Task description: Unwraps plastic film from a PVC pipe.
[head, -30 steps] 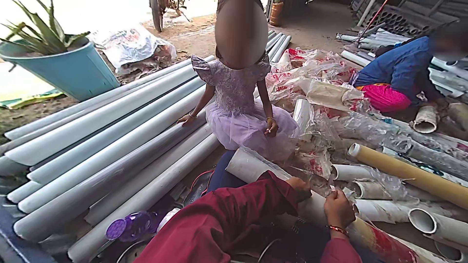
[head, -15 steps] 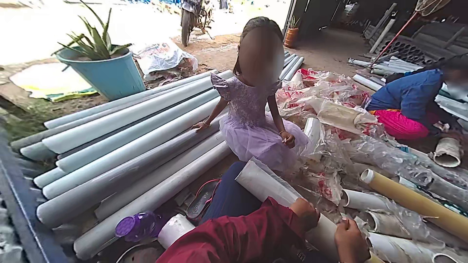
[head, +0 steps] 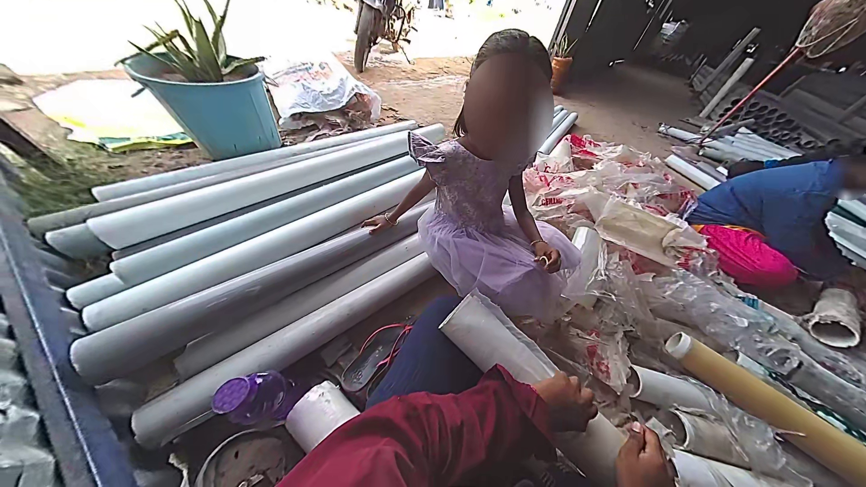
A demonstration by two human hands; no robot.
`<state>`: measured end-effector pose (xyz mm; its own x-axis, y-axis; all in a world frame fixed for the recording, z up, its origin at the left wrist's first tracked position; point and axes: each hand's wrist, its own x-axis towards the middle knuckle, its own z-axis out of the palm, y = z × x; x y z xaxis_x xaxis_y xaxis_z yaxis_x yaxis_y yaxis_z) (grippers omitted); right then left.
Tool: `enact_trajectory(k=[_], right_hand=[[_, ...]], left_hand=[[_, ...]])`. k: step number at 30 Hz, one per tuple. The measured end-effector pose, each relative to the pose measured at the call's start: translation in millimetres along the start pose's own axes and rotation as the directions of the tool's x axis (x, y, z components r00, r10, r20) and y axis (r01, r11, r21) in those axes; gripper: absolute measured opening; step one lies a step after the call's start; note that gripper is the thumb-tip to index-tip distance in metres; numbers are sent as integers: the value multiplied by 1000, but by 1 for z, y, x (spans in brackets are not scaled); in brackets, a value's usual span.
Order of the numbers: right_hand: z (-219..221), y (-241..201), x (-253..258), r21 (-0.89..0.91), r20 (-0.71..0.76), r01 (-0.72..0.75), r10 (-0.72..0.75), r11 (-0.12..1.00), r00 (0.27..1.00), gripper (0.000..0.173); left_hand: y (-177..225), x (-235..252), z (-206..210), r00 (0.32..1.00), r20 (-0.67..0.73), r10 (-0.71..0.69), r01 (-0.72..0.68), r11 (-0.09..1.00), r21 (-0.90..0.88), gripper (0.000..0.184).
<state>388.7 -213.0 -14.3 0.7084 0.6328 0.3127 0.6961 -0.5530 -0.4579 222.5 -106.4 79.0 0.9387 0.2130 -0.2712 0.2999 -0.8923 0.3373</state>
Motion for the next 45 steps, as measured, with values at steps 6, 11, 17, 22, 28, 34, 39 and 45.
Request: enact_trajectory(k=[6, 11, 17, 22, 28, 34, 39, 45], right_hand=[[1, 0, -1, -2, -23, 17, -17, 1000, 1000, 36], [1, 0, -1, 8, -28, 23, -23, 1000, 999, 37], [3, 3, -1, 14, -37, 27, -26, 1000, 999, 38], [3, 3, 0, 13, -33, 17, -17, 1000, 999, 38], [0, 3, -1, 9, -50, 34, -33, 999, 998, 37], [5, -3, -5, -35, -131, 66, -70, 997, 989, 28], [-4, -14, -7, -46, -76, -14, 11, 999, 997, 25], [-7, -12, -13, -40, -146, -6, 0, 999, 989, 24]], left_hand=[[-5, 10, 16, 995, -99, 1, -11, 995, -96, 44], [9, 1, -12, 991, 89, -99, 103, 994, -44, 44], [7, -2, -7, 996, 69, -58, 57, 998, 4, 45], [-10, 5, 36, 947, -304, 108, -85, 992, 88, 33], [-19, 21, 53, 904, -402, 149, -131, 989, 71, 27], [-12, 12, 50, 922, -387, 9, -10, 1000, -1, 29], [12, 15, 15, 951, -46, -305, 305, 952, 3, 47], [8, 8, 19, 973, -104, -206, 215, 973, 83, 33]])
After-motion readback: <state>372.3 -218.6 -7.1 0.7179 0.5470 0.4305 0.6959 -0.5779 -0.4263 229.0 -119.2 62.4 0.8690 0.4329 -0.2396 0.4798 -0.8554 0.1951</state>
